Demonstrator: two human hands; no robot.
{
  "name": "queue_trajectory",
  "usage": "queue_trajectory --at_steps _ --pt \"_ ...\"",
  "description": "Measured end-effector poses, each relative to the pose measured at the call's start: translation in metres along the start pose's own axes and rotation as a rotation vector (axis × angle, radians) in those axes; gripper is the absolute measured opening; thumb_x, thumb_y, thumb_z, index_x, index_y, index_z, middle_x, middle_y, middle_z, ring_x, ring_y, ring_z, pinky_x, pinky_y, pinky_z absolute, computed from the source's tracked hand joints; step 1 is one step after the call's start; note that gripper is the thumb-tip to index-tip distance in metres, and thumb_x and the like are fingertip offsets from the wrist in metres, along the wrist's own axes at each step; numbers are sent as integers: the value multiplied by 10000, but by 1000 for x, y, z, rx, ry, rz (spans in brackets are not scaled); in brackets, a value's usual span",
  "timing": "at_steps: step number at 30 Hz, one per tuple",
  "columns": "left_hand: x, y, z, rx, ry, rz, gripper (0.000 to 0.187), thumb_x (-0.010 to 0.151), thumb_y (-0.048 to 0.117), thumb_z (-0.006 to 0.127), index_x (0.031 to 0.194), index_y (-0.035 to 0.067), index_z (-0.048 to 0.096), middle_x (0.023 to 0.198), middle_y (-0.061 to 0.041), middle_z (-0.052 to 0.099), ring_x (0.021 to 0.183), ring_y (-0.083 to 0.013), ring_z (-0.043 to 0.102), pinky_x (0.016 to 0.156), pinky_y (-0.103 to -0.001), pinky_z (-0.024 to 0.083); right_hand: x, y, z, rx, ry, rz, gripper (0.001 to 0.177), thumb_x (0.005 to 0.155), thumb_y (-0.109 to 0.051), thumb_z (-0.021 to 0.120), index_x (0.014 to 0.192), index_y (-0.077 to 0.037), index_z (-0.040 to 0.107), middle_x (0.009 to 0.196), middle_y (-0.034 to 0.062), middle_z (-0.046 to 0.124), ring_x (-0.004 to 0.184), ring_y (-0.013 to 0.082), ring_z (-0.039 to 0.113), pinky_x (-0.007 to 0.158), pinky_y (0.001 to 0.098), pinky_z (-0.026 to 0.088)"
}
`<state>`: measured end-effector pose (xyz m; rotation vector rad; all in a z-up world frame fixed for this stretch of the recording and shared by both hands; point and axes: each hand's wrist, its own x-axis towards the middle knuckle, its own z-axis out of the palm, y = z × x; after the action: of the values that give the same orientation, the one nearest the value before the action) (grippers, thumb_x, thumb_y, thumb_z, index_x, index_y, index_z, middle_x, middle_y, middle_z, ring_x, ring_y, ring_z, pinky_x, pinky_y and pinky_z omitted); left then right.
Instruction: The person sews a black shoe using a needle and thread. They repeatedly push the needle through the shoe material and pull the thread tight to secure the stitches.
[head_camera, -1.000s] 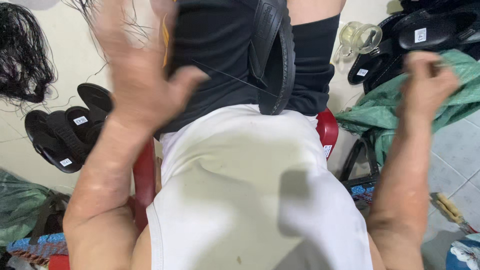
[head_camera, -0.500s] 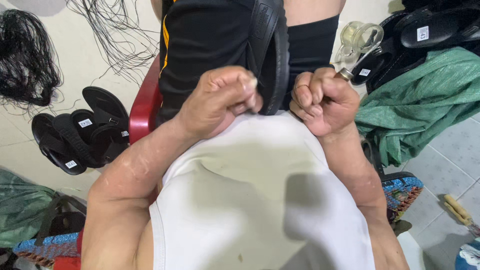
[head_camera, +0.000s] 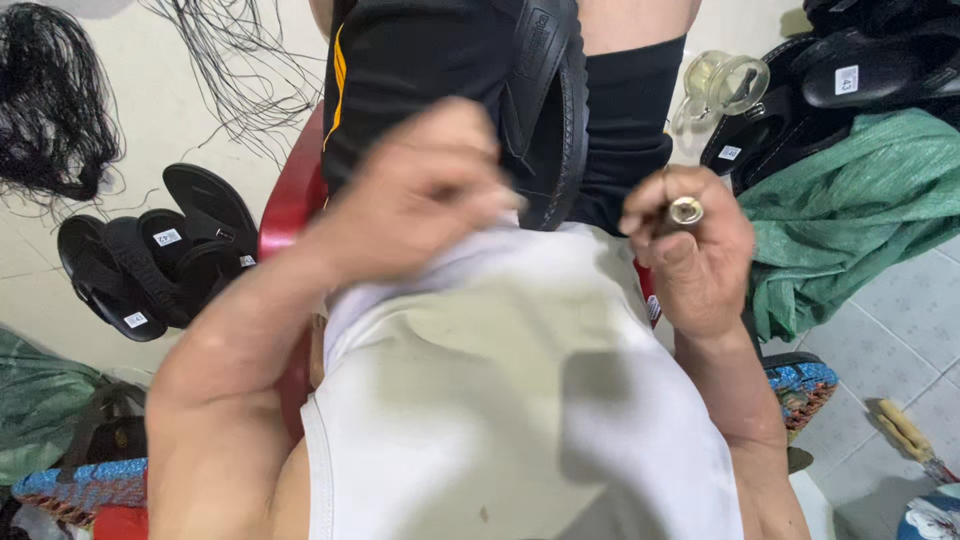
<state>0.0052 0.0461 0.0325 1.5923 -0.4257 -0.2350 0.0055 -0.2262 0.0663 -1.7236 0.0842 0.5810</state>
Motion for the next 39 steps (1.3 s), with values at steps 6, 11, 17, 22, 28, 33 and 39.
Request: queue_trajectory --at_steps 6,11,17,22,28,33,39 --pt "-29 2 -24 -90 190 -308 247 1050 221 591 1092 34 747 787 -3 409 737 -124 405 665 -260 319 -8 5 1 86 -17 -97 434 957 -470 634 907 -53 526 792 117 546 645 155 524 620 252 435" --pt "17 -1 39 308 -113 -8 246 950 321 724 1089 118 721 944 -119 441 879 -335 528 613 -505 441 -1 -29 12 -51 -54 -225 533 1006 -542 508 907 -18 527 729 117 552 663 190 516 644 282 409" --pt "-53 -32 -53 -771 520 -352 183 924 81 672 765 111 586 1148 -28 541 862 -172 626 665 -238 559 -7 -21 -18 -637 -87 -398 212 990 26 670 1172 135 663 1051 263 701 874 327 655 820 389 513" --pt "-147 -81 -132 677 707 -688 186 1058 167 848 978 58 719 994 -70 575 918 -219 637 754 -345 566 2 -13 -23 -890 -178 -587 192 989 -42 781 1174 -1 753 1072 198 749 863 296 720 765 366 555" --pt "-61 -5 -52 777 459 -22 301 1050 107 795 1143 -147 662 1186 -290 547 1119 -437 526 977 -543 444 2 -23 -12 -981 -189 -658 153 986 -32 830 1132 -25 784 1015 186 748 803 267 711 705 345 561" --pt "-9 -13 20 222 164 78 504 897 190 897 1243 -54 624 1134 -220 667 1065 -364 629 967 -466 521 -2 -34 -10 -1026 -189 -620 149 998 2 807 1144 -19 787 1011 181 746 803 265 703 699 346 545" --pt "7 -26 48 205 130 17 604 727 165 988 1156 -32 610 1071 -161 633 1028 -319 613 916 -421 503 -8 -59 -4 -1473 -125 -602 79 1081 -159 810 1011 -197 809 901 9 734 722 200 681 535 292 441"
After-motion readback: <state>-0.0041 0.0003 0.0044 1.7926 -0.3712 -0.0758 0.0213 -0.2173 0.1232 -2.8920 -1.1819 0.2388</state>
